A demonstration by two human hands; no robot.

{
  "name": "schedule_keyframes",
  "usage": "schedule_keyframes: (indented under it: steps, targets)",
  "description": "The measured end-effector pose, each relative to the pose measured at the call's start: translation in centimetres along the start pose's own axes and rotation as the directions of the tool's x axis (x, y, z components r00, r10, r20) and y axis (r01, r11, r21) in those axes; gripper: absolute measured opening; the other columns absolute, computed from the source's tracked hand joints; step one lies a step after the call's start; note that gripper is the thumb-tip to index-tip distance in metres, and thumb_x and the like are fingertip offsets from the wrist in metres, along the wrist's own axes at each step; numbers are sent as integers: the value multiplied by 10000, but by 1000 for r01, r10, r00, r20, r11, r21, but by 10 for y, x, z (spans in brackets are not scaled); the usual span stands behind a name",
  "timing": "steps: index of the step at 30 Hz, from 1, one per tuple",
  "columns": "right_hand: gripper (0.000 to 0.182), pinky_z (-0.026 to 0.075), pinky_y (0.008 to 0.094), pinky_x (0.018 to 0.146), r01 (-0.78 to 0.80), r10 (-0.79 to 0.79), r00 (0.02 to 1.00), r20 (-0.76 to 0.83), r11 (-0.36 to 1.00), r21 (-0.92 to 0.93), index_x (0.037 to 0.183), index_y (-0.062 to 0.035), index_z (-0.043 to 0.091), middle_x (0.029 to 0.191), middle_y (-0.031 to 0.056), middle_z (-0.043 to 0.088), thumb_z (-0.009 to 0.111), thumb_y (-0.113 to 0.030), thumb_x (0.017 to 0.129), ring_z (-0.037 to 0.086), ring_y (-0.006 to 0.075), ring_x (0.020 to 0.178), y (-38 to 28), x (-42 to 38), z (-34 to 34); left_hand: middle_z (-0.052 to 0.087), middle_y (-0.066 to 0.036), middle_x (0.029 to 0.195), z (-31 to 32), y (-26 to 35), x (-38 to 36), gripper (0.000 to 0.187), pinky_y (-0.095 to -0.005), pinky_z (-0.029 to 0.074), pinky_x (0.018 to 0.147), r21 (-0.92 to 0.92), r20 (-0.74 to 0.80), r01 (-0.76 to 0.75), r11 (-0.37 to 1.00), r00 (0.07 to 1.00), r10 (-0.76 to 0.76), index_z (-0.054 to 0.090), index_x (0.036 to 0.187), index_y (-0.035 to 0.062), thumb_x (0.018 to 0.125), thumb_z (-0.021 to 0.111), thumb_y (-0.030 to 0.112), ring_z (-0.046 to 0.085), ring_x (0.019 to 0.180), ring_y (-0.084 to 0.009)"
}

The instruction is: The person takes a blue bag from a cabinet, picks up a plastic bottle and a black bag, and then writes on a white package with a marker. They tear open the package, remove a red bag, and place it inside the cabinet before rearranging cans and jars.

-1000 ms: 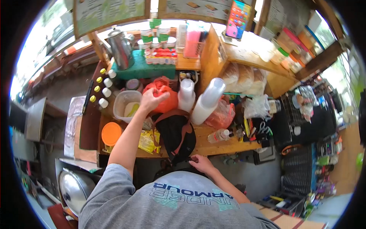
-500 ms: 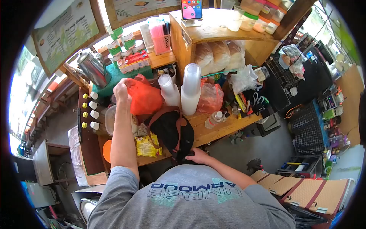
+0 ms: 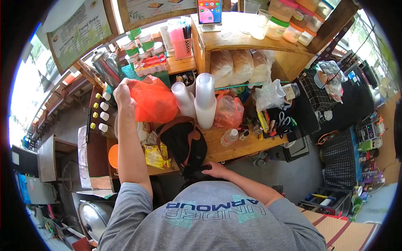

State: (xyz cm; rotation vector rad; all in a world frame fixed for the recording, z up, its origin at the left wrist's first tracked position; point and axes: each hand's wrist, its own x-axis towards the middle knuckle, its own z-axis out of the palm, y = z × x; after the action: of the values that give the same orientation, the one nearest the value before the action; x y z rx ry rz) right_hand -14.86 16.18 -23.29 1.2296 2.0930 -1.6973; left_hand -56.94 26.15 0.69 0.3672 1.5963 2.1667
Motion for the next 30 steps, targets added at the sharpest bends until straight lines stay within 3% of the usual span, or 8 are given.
schedule_keyframes:
  steps: [2,9,16,21,27,29,30]
  targets:
    - [778,460,393,1020,17,-15,1000,20,998,-58,1320,27,554,1314,234,596,730,-518,793,580,343,1220,8,-4,-10,688,-157,777,-1,4,-6,113,-316,534,733,-37,-4,23,999,1000,-23,663,753,-79,737,608,19,669,721,-233]
    - [733,468,381,1014,52,-41,996,81,990,-134,1296,15,586,1283,213,624,724,-513,807,603,321,1196,50,-8,-33,697,-191,789,-4,14,-18,86,-345,549,776,-187,-1,-51,981,999,52,633,724,-57,723,578,10,692,751,-271]
    - [703,489,375,976,52,-47,997,68,996,-68,1261,27,613,1227,220,652,726,-496,805,635,318,1131,74,-13,-54,699,-214,811,-10,34,-22,102,-354,561,784,-245,-56,-116,962,993,106,620,790,-58,721,575,2,711,766,-304]
    - [671,495,368,964,72,-65,995,81,993,-90,1234,27,631,1206,206,665,732,-481,807,644,311,1111,72,-15,-64,662,-133,755,-18,71,-65,85,-345,550,756,-248,-64,-181,952,983,170,622,807,-65,758,589,-5,691,730,-278]
    - [640,495,335,949,185,-154,958,240,976,-112,1218,10,644,1153,184,686,730,-478,814,650,303,1093,59,15,-44,695,-172,824,-53,134,-155,124,-325,515,781,-235,-101,-246,940,968,228,652,793,-92,804,573,3,656,751,-240]
    - [578,489,385,930,-14,-35,913,406,993,117,1203,-43,664,1119,136,697,719,-476,825,636,280,1068,21,18,-37,699,-182,855,-81,145,-187,131,-323,502,825,-186,-117,-306,934,950,289,655,809,-97,821,556,-13,650,796,-237]
    - [578,489,385,930,-10,-32,898,439,996,92,1203,-43,664,1119,136,697,719,-476,825,636,280,1068,14,28,-27,699,-182,855,-100,147,-202,131,-323,502,825,-171,-157,-320,932,943,294,655,809,-97,821,556,-13,650,796,-237]
